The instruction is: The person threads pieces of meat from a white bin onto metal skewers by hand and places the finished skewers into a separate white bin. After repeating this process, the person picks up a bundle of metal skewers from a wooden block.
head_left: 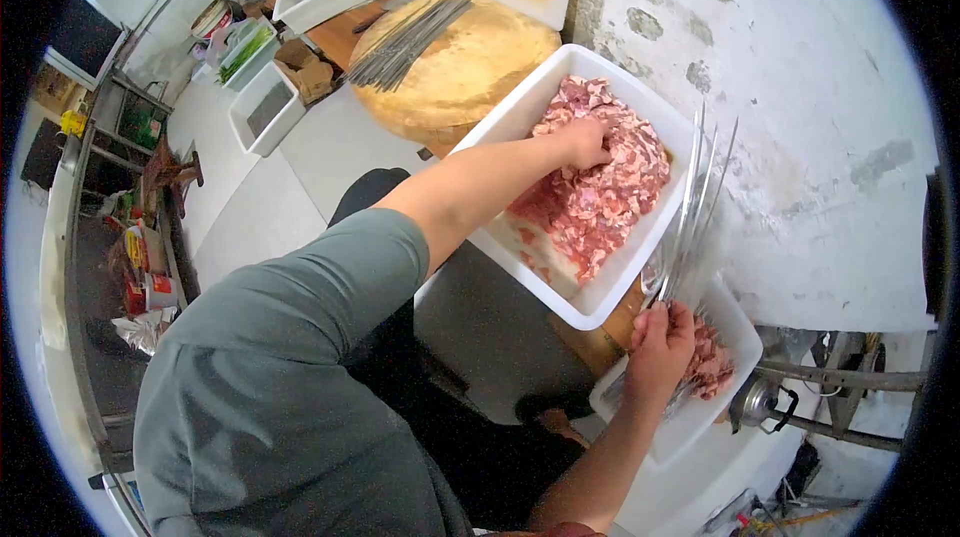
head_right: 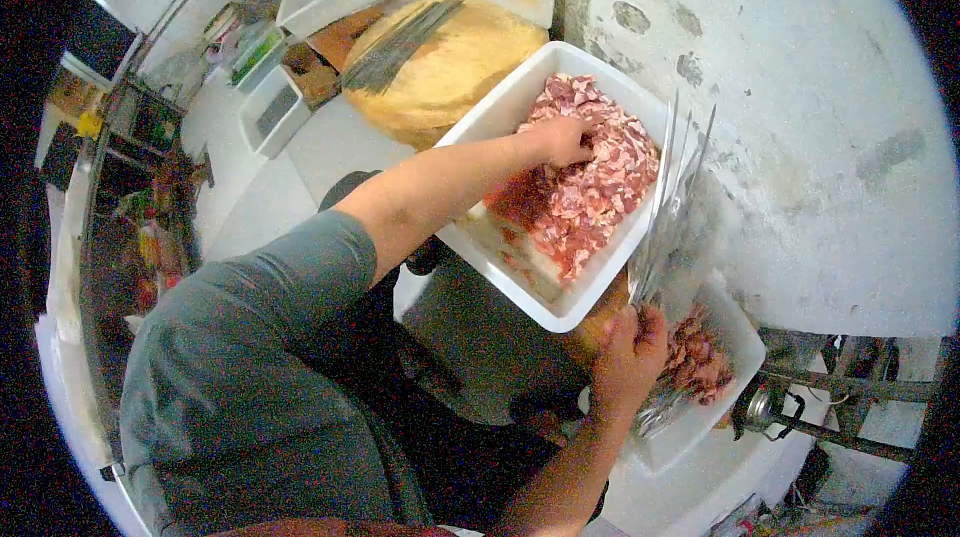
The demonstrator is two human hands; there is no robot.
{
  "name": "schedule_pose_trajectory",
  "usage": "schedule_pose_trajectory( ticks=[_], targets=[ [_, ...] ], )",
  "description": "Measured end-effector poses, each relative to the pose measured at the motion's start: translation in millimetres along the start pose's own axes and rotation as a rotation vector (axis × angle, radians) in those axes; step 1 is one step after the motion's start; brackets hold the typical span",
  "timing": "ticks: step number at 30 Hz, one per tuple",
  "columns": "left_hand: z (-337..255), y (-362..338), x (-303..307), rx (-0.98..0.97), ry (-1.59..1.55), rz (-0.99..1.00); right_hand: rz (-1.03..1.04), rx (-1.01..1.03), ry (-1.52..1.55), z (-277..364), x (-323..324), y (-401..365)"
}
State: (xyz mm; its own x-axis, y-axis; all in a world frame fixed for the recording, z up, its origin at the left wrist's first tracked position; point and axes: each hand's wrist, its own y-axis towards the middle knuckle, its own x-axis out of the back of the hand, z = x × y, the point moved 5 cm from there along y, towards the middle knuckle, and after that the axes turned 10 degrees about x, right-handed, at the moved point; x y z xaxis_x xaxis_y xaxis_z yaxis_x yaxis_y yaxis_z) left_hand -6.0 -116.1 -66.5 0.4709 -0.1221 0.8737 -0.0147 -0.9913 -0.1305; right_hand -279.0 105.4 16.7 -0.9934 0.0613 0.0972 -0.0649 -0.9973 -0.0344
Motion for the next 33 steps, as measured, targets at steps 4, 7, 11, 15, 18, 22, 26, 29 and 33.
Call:
schedule_pose_trajectory(
  ticks=[4, 7, 11, 15, 18, 22, 26, 29, 33],
  targets=[
    [-5, -2, -3, 0.11, -0.062, 0.022, -0.038, -0.086, 0.123, 6, -3, -5],
    [-7, 5, -2, 0.067, -0.026, 0.073, -0.04, -0.067, 0.153, 1, -1, -6],
    [1, 4, -1, -0.028, -0.023, 0.021, -0.05, -0.076, 0.187, 0, 1, -8],
    [14, -14, 11, -0.006, -0.206, 0.002, -0.068, -0.078, 0.169, 4, 4, -11],
    [12, -34, 29, 0.129, -0.373, 0.098, -0.056, -0.063, 0.124, 6, 4, -13],
    [22, -38, 27, 0.179, -0.411, 0.133, -0.074, -0.077, 0.164, 10, 1, -15],
    [23, -46, 8, 0.126, -0.464, 0.238, -0.02, -0.048, 0.185, 12, 1, -16],
    [36, -31, -11, -0.011, -0.168, 0.026, -0.031, -0.049, 0.177, 13, -2, -16],
    [12, -42, -3, -0.023, 0.169, 0.087, -0.018, -0.067, 0.161, 13, -1, -16]
  ],
)
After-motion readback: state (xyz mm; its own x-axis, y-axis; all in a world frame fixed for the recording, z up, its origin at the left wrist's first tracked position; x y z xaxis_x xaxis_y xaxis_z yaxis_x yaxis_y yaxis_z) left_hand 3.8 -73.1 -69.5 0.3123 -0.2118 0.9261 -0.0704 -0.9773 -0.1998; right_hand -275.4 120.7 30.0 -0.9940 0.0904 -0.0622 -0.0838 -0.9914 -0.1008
